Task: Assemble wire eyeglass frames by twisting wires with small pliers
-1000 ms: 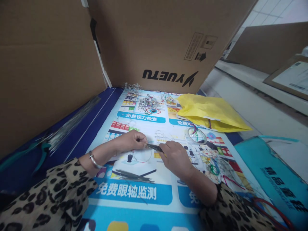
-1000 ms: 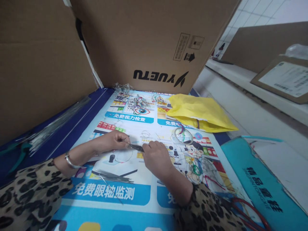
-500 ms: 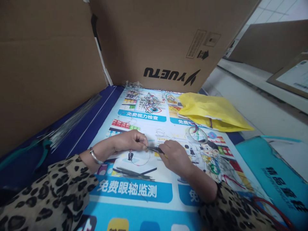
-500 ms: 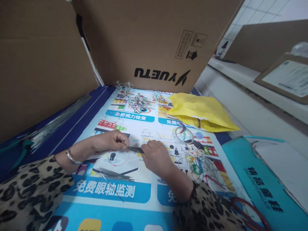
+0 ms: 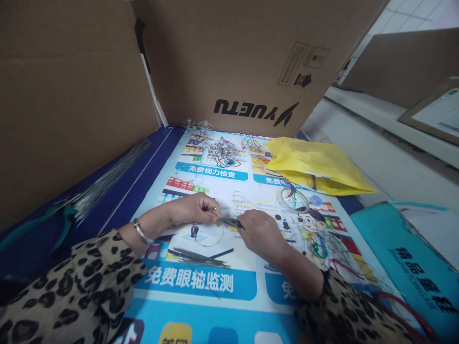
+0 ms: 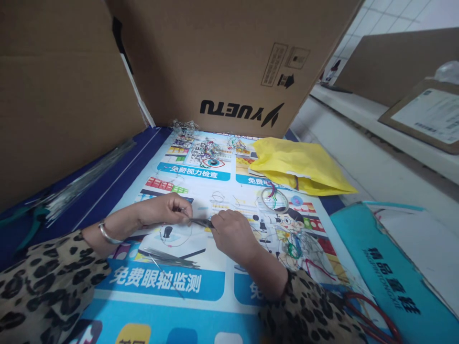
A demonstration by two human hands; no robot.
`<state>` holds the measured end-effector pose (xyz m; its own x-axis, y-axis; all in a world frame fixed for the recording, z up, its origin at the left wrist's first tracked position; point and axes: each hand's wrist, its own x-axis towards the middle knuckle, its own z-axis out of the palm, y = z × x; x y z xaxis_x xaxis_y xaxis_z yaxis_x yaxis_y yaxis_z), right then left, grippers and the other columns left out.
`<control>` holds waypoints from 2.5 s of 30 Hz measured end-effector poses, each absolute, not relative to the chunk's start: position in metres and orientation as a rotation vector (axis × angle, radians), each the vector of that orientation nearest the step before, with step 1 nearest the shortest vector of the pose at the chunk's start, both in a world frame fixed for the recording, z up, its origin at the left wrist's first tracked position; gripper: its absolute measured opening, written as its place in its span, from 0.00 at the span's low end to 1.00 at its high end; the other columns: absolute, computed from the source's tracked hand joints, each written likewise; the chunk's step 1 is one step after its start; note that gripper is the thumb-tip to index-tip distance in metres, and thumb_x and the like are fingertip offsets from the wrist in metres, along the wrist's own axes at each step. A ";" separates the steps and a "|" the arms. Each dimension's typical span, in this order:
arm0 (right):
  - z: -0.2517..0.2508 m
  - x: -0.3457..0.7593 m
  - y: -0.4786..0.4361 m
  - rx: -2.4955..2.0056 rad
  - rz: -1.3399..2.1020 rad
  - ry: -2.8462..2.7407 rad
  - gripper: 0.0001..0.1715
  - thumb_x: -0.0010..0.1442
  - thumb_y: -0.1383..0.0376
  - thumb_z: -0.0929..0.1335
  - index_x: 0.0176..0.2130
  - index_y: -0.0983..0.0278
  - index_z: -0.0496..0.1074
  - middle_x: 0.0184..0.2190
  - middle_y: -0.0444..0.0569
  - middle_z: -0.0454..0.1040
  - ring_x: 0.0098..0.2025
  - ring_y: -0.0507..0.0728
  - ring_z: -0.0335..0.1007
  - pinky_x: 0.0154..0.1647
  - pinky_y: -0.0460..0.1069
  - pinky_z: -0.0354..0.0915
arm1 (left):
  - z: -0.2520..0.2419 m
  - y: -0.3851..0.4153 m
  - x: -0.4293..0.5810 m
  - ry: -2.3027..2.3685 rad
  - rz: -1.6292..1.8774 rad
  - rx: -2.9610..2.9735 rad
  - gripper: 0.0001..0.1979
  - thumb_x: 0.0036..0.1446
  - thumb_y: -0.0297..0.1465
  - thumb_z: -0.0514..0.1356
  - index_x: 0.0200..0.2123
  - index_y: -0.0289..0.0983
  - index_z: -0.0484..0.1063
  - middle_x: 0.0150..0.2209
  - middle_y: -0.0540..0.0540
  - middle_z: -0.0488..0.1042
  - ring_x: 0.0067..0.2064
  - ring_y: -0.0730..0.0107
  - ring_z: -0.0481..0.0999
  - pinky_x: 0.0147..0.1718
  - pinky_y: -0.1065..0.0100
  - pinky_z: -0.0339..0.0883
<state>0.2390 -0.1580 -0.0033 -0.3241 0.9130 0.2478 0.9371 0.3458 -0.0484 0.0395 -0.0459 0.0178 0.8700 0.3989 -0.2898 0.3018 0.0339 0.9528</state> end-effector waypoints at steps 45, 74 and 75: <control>0.000 0.226 -0.164 -2.097 -0.476 -2.242 0.07 0.54 0.73 0.61 0.31 0.65 0.66 0.27 0.52 0.69 0.29 0.57 0.62 0.30 0.50 0.50 | 0.004 -0.060 0.062 0.872 0.506 1.903 0.05 0.44 0.27 0.53 0.19 0.34 0.62 0.18 0.55 0.57 0.22 0.81 0.52 0.21 0.75 0.47; 0.004 0.229 -0.161 -2.108 -0.345 -2.318 0.08 0.55 0.73 0.60 0.33 0.65 0.67 0.29 0.50 0.70 0.31 0.57 0.65 0.30 0.50 0.52 | 0.003 -0.059 0.061 0.869 0.492 1.919 0.04 0.44 0.28 0.53 0.21 0.34 0.64 0.18 0.54 0.57 0.22 0.80 0.52 0.20 0.75 0.48; 0.004 0.229 -0.161 -2.110 -0.341 -2.317 0.09 0.55 0.73 0.60 0.33 0.65 0.67 0.29 0.50 0.70 0.31 0.57 0.65 0.30 0.50 0.52 | 0.002 -0.058 0.061 0.867 0.490 1.916 0.04 0.44 0.28 0.54 0.21 0.34 0.64 0.18 0.54 0.57 0.22 0.80 0.52 0.20 0.75 0.48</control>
<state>0.2294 -0.1607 0.0042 -0.1042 0.9851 0.1371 0.9827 0.0808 0.1664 0.0612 -0.0585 0.0023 0.6690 0.7430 -0.0212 0.3655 -0.3040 0.8798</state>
